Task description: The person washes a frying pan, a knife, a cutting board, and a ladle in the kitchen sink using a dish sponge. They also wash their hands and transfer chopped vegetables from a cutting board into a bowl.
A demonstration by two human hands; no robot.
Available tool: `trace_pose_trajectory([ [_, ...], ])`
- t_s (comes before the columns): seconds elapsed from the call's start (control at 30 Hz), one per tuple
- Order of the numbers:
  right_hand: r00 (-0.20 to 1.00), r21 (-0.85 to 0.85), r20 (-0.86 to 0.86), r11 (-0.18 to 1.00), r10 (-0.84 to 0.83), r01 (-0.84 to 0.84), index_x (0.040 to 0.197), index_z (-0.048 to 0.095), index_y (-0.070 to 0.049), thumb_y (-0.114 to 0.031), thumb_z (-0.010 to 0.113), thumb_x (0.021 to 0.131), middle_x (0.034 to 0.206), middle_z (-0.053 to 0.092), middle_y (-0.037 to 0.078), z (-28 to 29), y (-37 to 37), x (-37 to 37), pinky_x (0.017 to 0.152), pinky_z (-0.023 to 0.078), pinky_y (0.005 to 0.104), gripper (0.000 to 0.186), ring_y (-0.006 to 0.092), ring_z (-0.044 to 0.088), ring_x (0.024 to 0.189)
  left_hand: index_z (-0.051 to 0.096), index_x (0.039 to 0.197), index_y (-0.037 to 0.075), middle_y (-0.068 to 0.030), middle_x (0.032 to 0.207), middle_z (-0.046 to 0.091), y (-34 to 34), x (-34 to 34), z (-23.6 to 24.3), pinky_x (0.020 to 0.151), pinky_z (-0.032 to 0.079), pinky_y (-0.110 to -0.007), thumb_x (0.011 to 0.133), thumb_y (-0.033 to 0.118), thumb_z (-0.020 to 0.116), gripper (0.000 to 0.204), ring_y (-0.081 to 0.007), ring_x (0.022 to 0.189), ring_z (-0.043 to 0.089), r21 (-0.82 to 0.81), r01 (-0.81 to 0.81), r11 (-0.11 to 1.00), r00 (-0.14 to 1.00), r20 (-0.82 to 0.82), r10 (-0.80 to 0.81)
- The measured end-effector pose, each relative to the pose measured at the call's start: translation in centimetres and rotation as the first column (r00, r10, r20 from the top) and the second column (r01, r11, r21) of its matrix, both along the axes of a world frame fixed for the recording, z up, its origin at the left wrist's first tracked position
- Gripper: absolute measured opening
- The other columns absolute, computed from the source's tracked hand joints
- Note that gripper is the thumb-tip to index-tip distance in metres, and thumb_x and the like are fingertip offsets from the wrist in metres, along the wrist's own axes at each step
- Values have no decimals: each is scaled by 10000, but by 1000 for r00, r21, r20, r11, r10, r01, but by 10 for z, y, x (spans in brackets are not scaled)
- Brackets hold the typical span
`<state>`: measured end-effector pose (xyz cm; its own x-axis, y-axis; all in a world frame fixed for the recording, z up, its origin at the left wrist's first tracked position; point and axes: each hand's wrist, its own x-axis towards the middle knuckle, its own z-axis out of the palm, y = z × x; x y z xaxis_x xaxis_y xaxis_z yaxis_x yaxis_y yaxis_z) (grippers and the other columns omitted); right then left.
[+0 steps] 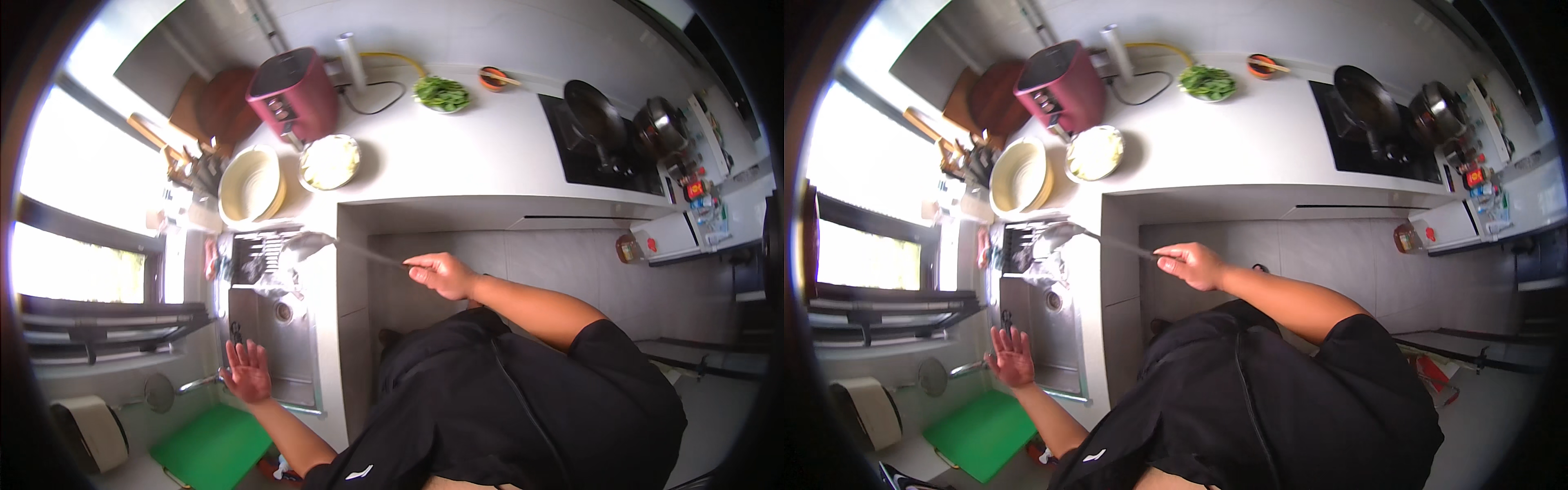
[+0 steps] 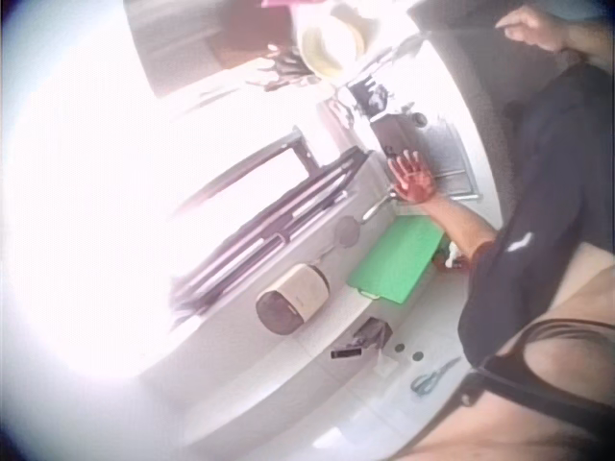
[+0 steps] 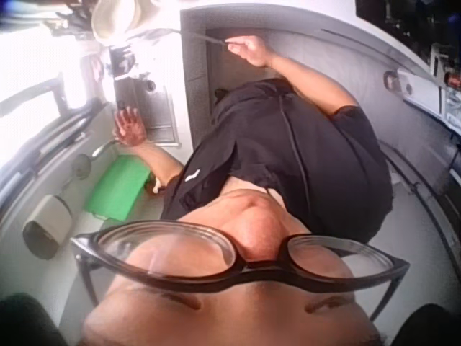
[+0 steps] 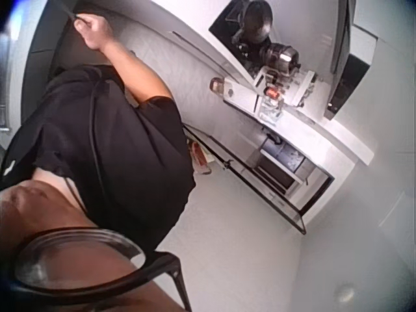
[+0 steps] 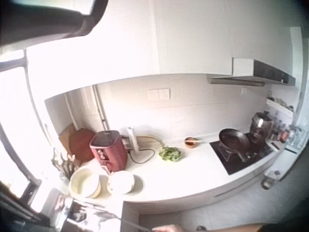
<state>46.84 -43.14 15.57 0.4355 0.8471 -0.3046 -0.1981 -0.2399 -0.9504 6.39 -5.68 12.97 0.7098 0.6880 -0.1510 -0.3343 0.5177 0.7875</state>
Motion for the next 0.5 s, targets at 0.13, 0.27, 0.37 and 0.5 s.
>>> trace_pose_trajectory([
  [0.13, 951, 75, 131, 959, -281, 273, 1327, 576, 2, -291, 620, 993, 947, 660, -11, 7, -110, 82, 762, 478, 227, 446, 41, 554, 832, 573, 1345, 89, -118, 1460, 501, -22, 74, -58, 1114, 291, -516, 979, 378, 537, 468, -255, 1377, 424, 344, -69, 936, 765, -584, 271],
  [0.27, 766, 96, 274, 809, -581, 579, 1310, 577, 19, -277, 635, 984, 820, 606, -53, 15, -242, 166, 618, 431, 188, 444, 14, 501, 689, 557, 1375, 104, -141, 1409, 540, -108, 208, -48, 1113, 293, -455, 966, 311, 573, 459, -272, 1365, 427, 37, -41, 998, 850, -525, 54],
  [0.37, 557, 94, 258, 595, -789, 798, 1264, 610, 14, -283, 641, 980, 775, 573, -57, 15, -318, 231, 553, 378, 167, 413, -5, 451, 631, 554, 1378, 122, -172, 1475, 467, -150, 287, -102, 1137, 230, -524, 945, 420, 595, 527, -335, 1455, 279, 440, 629, 641, 296, -898, 326],
  [0.5, 279, -80, 717, 322, -639, 943, 1279, 619, -25, -419, 612, 957, 926, 701, 104, 14, -397, 309, 739, 501, 302, 508, 191, 651, 817, 566, 1368, 244, -185, 1615, 176, -238, 435, -73, 1158, 217, -549, 863, 488, 685, 573, -404, 1467, 191, 569, 696, 438, 552, -814, 180],
])
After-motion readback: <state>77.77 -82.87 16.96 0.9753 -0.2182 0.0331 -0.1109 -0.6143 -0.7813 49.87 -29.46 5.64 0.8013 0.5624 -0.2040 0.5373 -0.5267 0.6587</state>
